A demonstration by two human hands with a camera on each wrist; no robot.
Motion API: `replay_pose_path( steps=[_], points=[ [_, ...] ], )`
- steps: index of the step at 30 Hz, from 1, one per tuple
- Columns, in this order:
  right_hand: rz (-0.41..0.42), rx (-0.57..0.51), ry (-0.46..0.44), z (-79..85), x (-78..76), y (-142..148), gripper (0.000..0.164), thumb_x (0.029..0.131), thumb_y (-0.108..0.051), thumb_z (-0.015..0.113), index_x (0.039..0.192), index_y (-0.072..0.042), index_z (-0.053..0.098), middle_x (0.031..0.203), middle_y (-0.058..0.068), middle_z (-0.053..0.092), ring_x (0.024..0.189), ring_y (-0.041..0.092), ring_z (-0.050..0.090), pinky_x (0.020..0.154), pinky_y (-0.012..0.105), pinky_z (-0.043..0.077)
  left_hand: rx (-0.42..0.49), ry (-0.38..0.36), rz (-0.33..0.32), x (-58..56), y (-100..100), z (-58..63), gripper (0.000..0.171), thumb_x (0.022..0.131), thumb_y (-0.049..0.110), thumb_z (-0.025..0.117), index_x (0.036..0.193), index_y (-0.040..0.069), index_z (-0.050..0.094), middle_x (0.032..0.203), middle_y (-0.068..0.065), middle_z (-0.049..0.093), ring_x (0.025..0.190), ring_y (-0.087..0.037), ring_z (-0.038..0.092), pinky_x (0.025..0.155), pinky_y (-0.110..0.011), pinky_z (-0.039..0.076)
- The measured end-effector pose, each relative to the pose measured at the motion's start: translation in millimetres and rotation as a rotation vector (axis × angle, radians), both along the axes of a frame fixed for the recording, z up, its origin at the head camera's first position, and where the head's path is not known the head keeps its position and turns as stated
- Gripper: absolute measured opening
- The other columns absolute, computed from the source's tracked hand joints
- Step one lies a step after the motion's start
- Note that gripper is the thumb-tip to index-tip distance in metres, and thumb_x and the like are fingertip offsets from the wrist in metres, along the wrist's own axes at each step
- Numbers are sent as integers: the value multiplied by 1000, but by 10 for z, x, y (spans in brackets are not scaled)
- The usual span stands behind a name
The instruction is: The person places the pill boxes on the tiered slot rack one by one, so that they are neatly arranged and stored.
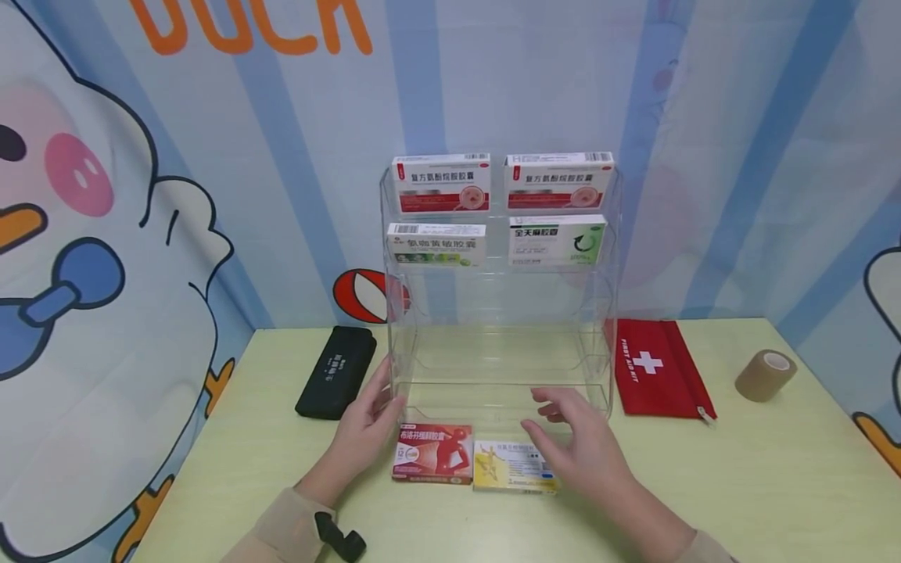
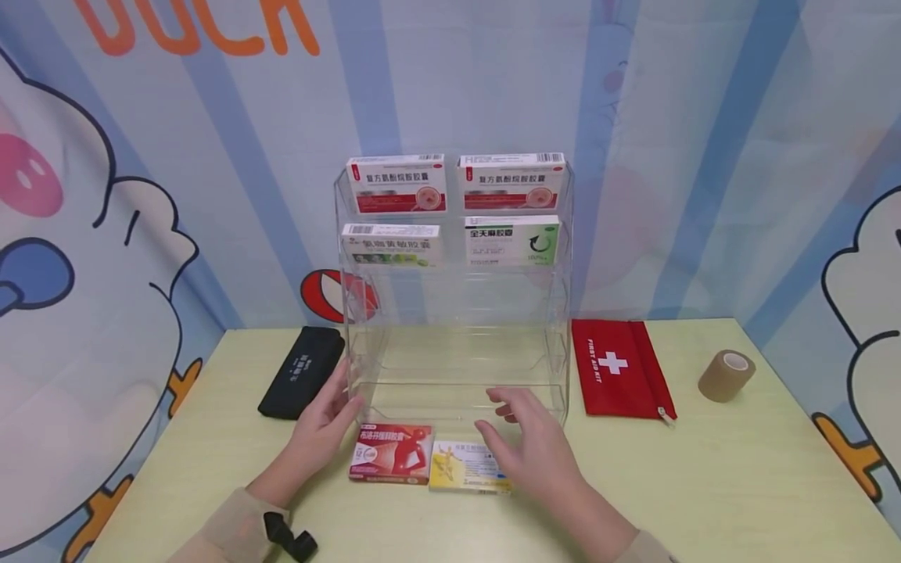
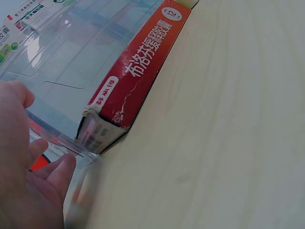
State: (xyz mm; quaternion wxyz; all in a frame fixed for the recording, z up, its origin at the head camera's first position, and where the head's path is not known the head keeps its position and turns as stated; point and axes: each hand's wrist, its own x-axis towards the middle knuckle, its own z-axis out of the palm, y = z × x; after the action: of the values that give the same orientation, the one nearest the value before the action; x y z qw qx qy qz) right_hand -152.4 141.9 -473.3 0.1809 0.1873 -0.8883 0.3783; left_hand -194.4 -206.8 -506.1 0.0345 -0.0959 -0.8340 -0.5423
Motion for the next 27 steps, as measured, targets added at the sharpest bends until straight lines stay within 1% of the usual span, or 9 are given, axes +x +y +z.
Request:
replay_pose_path(
  steps=[5, 8, 12, 15, 18, 20, 22, 24, 27],
  points=[
    [-24, 49, -17, -91, 44, 40, 46, 93, -19, 89, 134, -11, 71, 129, 2, 77, 106, 17, 77, 93, 43, 70, -3, 8, 0, 0, 13, -23, 77, 113, 21, 63, 174, 46, 25, 179, -7, 41, 157, -40, 53, 121, -51, 51],
    [-34, 88, -14, -157, 72, 68, 44, 92, -21, 90, 132, -12, 73, 127, -1, 78, 108, 15, 75, 94, 42, 70, -2, 4, -1, 4, 14, -6, 77, 112, 21, 63, 174, 48, 25, 179, -6, 41, 157, -40, 53, 121, -51, 51],
    [-27, 107, 61, -232, 98, 104, 38, 91, -19, 91, 125, -13, 76, 124, -1, 79, 113, 18, 75, 96, 45, 69, -8, 3, 0, 8, 7, 13, 77, 113, 22, 63, 173, 51, 25, 179, -5, 41, 157, -39, 52, 121, -52, 51],
    [-29, 109, 113, -259, 106, 112, 35, 90, -18, 91, 121, -13, 77, 121, -1, 79, 113, 18, 75, 95, 46, 68, -14, 5, -1, 3, -8, 13, 77, 113, 22, 63, 173, 50, 24, 179, -5, 41, 157, -39, 52, 121, -53, 51],
    [-43, 120, 112, -268, 120, 111, 35, 88, -18, 92, 119, -14, 78, 119, -3, 79, 110, 16, 74, 94, 44, 69, -14, 7, -4, -2, -16, 0, 77, 113, 22, 63, 174, 49, 24, 179, -7, 41, 157, -40, 52, 121, -52, 51],
    [-51, 131, 86, -265, 132, 106, 34, 88, -19, 93, 118, -15, 78, 119, -3, 79, 110, 16, 75, 94, 44, 69, -13, 8, -7, -4, -16, -10, 77, 113, 22, 63, 174, 48, 23, 179, -7, 41, 157, -40, 52, 121, -52, 51],
    [-55, 145, 38, -255, 142, 101, 34, 88, -20, 93, 118, -15, 78, 119, -4, 80, 112, 16, 75, 97, 45, 69, -11, 15, -10, -4, -14, -17, 77, 113, 22, 63, 174, 47, 23, 178, -9, 41, 156, -41, 53, 120, -52, 51],
    [-56, 166, -39, -237, 153, 93, 34, 90, -24, 92, 120, -17, 79, 122, -4, 80, 115, 18, 76, 100, 46, 68, -11, 14, -8, -5, -8, -18, 77, 113, 22, 63, 174, 48, 24, 178, -8, 41, 156, -40, 53, 120, -52, 51],
    [-51, 204, -189, -212, 161, 79, 37, 92, -32, 91, 125, -19, 80, 129, -4, 80, 123, 21, 75, 108, 49, 65, -15, 16, -8, -3, -1, -13, 76, 113, 23, 63, 174, 47, 24, 178, -8, 41, 157, -40, 53, 121, -52, 51]
  ],
)
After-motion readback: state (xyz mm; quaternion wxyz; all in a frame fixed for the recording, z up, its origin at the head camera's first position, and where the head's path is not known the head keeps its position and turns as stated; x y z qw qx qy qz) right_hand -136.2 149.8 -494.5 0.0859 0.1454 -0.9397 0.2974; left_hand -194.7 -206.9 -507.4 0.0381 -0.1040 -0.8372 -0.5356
